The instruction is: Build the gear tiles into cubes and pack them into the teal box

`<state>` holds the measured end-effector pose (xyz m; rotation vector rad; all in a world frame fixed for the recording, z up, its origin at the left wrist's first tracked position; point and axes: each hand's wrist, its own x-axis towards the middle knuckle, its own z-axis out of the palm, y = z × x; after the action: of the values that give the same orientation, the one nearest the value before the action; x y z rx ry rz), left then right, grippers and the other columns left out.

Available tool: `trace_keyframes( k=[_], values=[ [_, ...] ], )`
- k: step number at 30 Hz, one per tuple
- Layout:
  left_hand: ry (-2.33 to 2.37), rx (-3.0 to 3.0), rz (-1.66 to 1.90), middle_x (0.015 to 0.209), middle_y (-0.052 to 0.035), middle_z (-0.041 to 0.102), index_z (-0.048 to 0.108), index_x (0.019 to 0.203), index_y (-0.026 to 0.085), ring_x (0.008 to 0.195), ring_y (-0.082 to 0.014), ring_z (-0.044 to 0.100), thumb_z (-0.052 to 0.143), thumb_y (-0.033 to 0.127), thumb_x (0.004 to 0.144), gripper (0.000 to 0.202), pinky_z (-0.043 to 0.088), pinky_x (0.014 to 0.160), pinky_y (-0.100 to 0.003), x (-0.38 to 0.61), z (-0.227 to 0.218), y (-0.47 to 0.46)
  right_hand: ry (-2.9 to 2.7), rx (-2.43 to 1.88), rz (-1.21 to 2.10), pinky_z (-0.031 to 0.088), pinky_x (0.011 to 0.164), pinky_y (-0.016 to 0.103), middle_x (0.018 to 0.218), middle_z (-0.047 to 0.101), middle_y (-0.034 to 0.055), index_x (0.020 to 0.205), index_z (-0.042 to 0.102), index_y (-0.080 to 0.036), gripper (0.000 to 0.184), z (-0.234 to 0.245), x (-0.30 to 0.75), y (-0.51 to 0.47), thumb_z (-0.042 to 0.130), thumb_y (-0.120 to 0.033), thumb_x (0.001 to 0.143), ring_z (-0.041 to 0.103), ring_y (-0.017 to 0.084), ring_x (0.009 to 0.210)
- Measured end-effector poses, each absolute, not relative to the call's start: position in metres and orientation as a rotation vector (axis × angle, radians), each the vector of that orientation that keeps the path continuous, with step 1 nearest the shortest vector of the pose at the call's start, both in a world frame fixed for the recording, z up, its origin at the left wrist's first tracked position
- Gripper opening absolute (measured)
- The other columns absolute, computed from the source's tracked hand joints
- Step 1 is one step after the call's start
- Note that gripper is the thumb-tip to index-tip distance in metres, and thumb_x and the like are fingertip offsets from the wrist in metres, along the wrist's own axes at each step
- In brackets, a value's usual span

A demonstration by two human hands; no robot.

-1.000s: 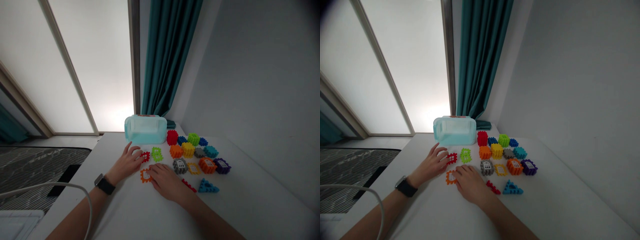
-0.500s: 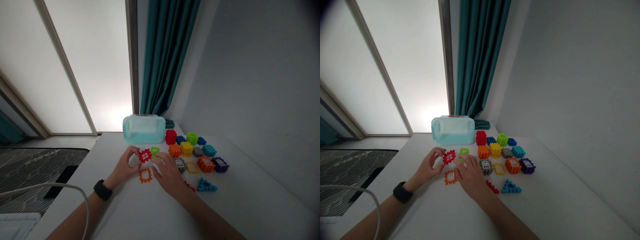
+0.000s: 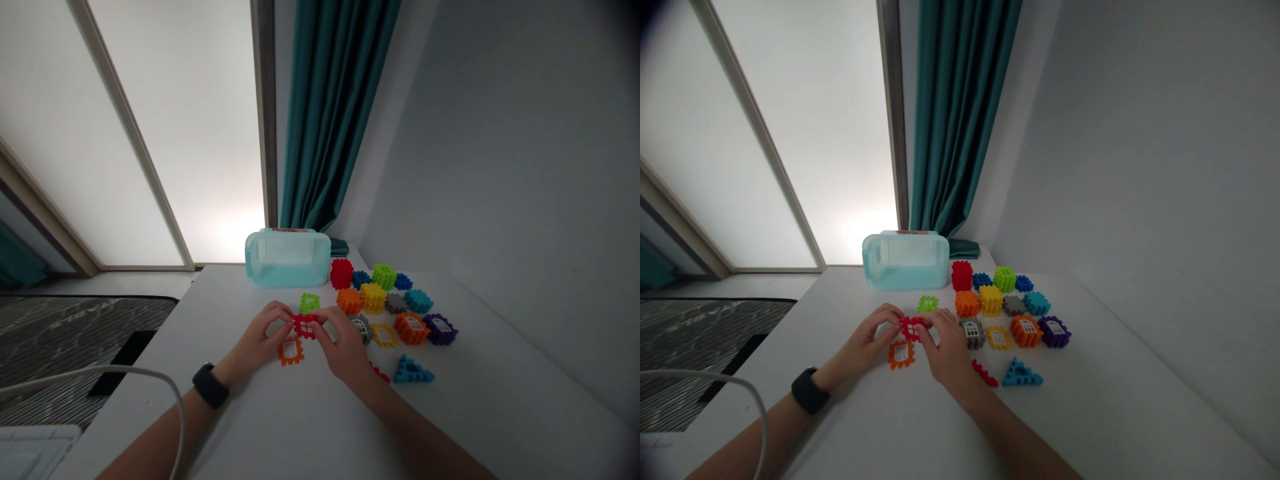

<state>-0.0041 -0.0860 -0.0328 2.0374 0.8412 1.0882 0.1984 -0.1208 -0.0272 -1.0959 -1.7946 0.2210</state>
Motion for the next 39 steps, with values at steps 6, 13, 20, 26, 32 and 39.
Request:
trace_keyframes(
  k=[6, 13, 20, 26, 32, 39],
  values=[
    [0.901, 2.219, 1.15, 0.124, -0.0113, 0.053, 0.05, 0.128, 0.023, 0.118, -0.0257, 0.053, 0.066, 0.029, 0.085, 0.046, 0.046, 0.103, -0.045, -0.005, -0.034, -0.091, -1.603, -1.171, 0.439, 0.055, 0.078, 0.033, 0.089, 0.072, 0.004, 0.096, 0.068, -0.021, 0.016, -0.024, 0.197, -0.12, 0.055, -0.029, 0.09, 0.068, 0.02, 0.083],
    [0.96, 2.554, 1.18, 0.129, -0.0124, 0.05, 0.057, 0.123, 0.027, 0.12, -0.0299, 0.05, 0.074, 0.038, 0.082, 0.046, 0.047, 0.101, -0.049, -0.011, -0.038, -0.091, -1.647, -1.158, 0.481, 0.056, 0.08, 0.034, 0.093, 0.073, 0.0043, 0.104, 0.067, -0.022, 0.019, -0.024, 0.198, -0.12, 0.054, -0.03, 0.093, 0.069, 0.02, 0.088],
    [1.083, 2.438, 1.326, 0.128, -0.0124, 0.049, 0.06, 0.123, 0.027, 0.121, -0.0298, 0.05, 0.073, 0.042, 0.083, 0.044, 0.048, 0.101, -0.049, -0.02, -0.038, -0.082, -2.048, -0.971, -0.033, 0.044, 0.107, 0.048, 0.13, 0.063, 0.0113, 0.133, 0.054, -0.023, 0.038, -0.027, 0.209, -0.118, 0.052, -0.023, 0.096, 0.055, 0.025, 0.124],
    [1.058, 2.399, 1.311, 0.126, -0.0124, 0.05, 0.061, 0.126, 0.027, 0.119, -0.0296, 0.052, 0.072, 0.043, 0.084, 0.047, 0.048, 0.101, -0.051, -0.023, -0.042, -0.078, -2.093, -0.922, -0.176, 0.044, 0.108, 0.051, 0.124, 0.066, 0.0092, 0.128, 0.058, -0.024, 0.032, -0.031, 0.211, -0.115, 0.05, -0.019, 0.097, 0.057, 0.024, 0.12],
    [1.052, 2.399, 1.268, 0.127, -0.0123, 0.049, 0.059, 0.129, 0.029, 0.12, -0.0295, 0.051, 0.07, 0.045, 0.085, 0.047, 0.047, 0.102, -0.051, -0.022, -0.043, -0.077, -2.075, -0.916, -0.179, 0.045, 0.104, 0.049, 0.12, 0.068, 0.0083, 0.12, 0.061, -0.024, 0.025, -0.03, 0.211, -0.115, 0.05, -0.019, 0.098, 0.059, 0.023, 0.115],
    [1.024, 2.479, 1.235, 0.124, -0.0123, 0.051, 0.06, 0.127, 0.027, 0.118, -0.029, 0.052, 0.071, 0.048, 0.083, 0.05, 0.047, 0.101, -0.049, -0.023, -0.045, -0.076, -2.135, -0.942, -0.126, 0.044, 0.105, 0.05, 0.123, 0.065, 0.0101, 0.121, 0.059, -0.023, 0.028, -0.025, 0.211, -0.118, 0.051, -0.018, 0.095, 0.056, 0.024, 0.118]
  ],
)
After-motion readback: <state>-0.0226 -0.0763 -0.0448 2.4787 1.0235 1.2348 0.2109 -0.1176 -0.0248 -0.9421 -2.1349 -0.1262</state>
